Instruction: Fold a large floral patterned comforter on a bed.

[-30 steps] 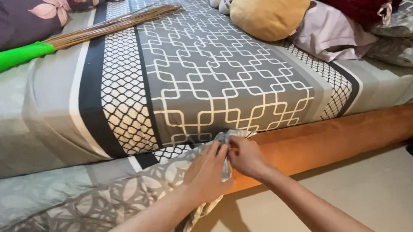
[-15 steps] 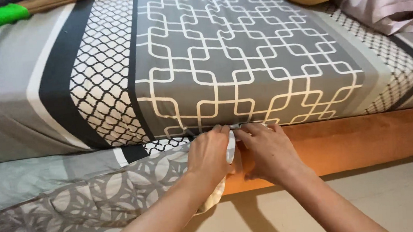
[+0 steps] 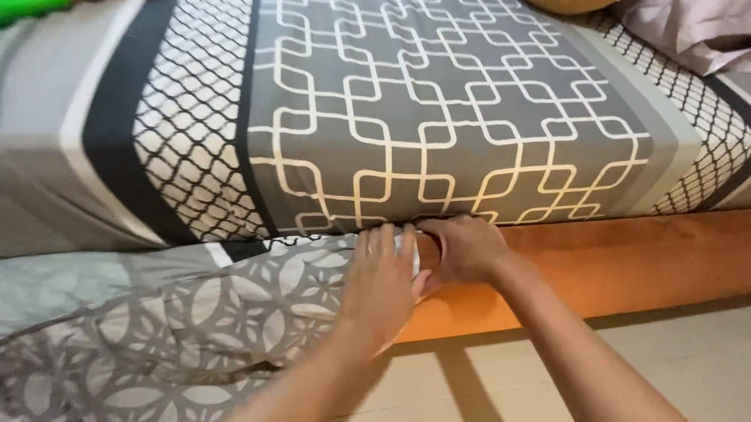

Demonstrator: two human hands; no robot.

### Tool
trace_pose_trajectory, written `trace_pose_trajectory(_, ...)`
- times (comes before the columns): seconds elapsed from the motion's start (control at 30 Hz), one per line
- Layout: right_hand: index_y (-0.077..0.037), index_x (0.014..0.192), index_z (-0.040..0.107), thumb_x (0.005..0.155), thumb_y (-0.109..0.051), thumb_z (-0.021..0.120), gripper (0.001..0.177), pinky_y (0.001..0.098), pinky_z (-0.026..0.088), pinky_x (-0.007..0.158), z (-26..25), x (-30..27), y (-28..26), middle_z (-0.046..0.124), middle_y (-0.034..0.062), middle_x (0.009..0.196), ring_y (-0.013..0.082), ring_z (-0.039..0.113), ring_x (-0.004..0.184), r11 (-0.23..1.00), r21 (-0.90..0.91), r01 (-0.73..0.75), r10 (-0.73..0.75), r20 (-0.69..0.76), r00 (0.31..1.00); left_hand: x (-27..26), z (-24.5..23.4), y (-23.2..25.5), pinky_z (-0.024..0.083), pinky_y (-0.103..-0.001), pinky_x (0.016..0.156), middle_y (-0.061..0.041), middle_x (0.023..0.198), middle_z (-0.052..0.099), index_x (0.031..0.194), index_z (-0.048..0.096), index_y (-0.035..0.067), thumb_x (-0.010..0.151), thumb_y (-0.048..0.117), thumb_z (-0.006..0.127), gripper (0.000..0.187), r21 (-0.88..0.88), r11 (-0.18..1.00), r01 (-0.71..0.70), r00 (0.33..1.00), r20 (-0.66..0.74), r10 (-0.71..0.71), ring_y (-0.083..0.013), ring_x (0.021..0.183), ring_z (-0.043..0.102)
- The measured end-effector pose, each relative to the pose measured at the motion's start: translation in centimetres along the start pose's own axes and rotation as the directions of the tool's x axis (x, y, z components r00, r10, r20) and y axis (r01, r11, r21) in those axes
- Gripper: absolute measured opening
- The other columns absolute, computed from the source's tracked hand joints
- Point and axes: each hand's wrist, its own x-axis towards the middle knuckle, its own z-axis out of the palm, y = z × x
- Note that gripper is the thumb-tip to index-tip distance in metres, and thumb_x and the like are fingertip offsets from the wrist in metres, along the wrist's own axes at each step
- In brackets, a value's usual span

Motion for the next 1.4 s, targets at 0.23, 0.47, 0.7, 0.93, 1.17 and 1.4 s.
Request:
trace_pose_trajectory(0.23,-0.013,0.135,0.051,0.052,-0.053,0.097,0.103,0.0469,0.039,0.109,2.2,-3.1,-1.1,0.064,0.0141,0.127,0.0346,0.054,0.127,0.985,0.139,0.1,-0.076,-0.169,0.983,-3.5,3.3,-2.0,0.04,-0.041,0.11,-0.016,0.136,0.056,0.138,0.049,-0.006,0.077,0.027,0.064,0.072,0.226,0.972,-0.061,0.939,-0.318,0.133,-0.0292,0.133,0.05)
trace_pose_trajectory(0.47,-0.009,0.146,0.043,0.058,-0.039,0.094,0.106,0.0564,0.021,0.119,4.5,-6.8,-4.0,0.046,0.0103,0.152,0.031,0.037,0.144,0.935,-0.084,0.344,-0.341,-0.471,0.813,-1.3,-0.2,-4.4,0.044,-0.036,0.109,-0.011,0.136,0.06,0.127,0.06,0.002,0.074,0.009,0.074,0.055,0.152,0.987,-0.055,0.997,-0.047,0.063,-0.0251,0.13,0.055)
trace_pose_trajectory(0.7,-0.013,0.148,0.04,0.044,-0.04,0.098,0.122,0.0535,0.025,0.114,2.4,-4.6,-7.1,0.048,0.0048,0.149,0.0246,0.042,0.138,0.985,-0.028,0.17,-0.17,-0.314,0.934,0.2,-3.6,-3.5,0.045,-0.036,0.107,-0.013,0.129,0.063,0.127,0.06,0.0,0.049,0.028,0.098,0.091,0.037,0.999,0.01,0.985,0.17,-0.016,-0.0262,0.127,0.055)
trace_pose_trajectory(0.93,-0.017,0.127,0.054,0.039,-0.043,0.101,0.103,0.0485,0.034,0.102,0.8,-0.7,-6.9,0.065,0.0033,0.117,0.0239,0.058,0.119,0.999,-0.047,-0.014,0.011,-0.065,0.998,6.2,-1.5,-3.9,0.059,-0.034,0.091,-0.01,0.106,0.077,0.095,0.081,0.013,0.042,0.03,0.102,0.06,0.15,0.989,0.001,0.85,0.52,-0.079,-0.025,0.106,0.073)
trace_pose_trajectory(1.17,-0.012,0.12,0.063,0.033,-0.049,0.1,0.101,0.0451,0.047,0.093,1.0,0.2,-4.2,0.071,0.0121,0.114,0.0319,0.066,0.11,0.99,0.105,0.094,-0.084,-0.097,0.992,1.9,-2.2,-3.8,0.048,-0.04,0.103,-0.016,0.122,0.067,0.118,0.066,0.004,0.066,0.031,0.089,0.063,0.003,0.996,0.088,0.929,0.361,-0.083,-0.0301,0.119,0.062)
trace_pose_trajectory(1.4,-0.013,0.132,0.06,0.043,-0.058,0.096,0.106,0.0436,0.046,0.104,2.4,0.5,-2.2,0.069,0.0106,0.126,0.0311,0.061,0.122,0.962,0.197,0.187,-0.17,-0.101,0.98,-6.0,-1.6,-6.3,0.035,-0.044,0.112,-0.019,0.146,0.05,0.137,0.051,0.006,0.056,0.002,0.081,0.087,0.075,0.985,-0.154,0.968,-0.19,0.166,-0.0353,0.138,0.046)
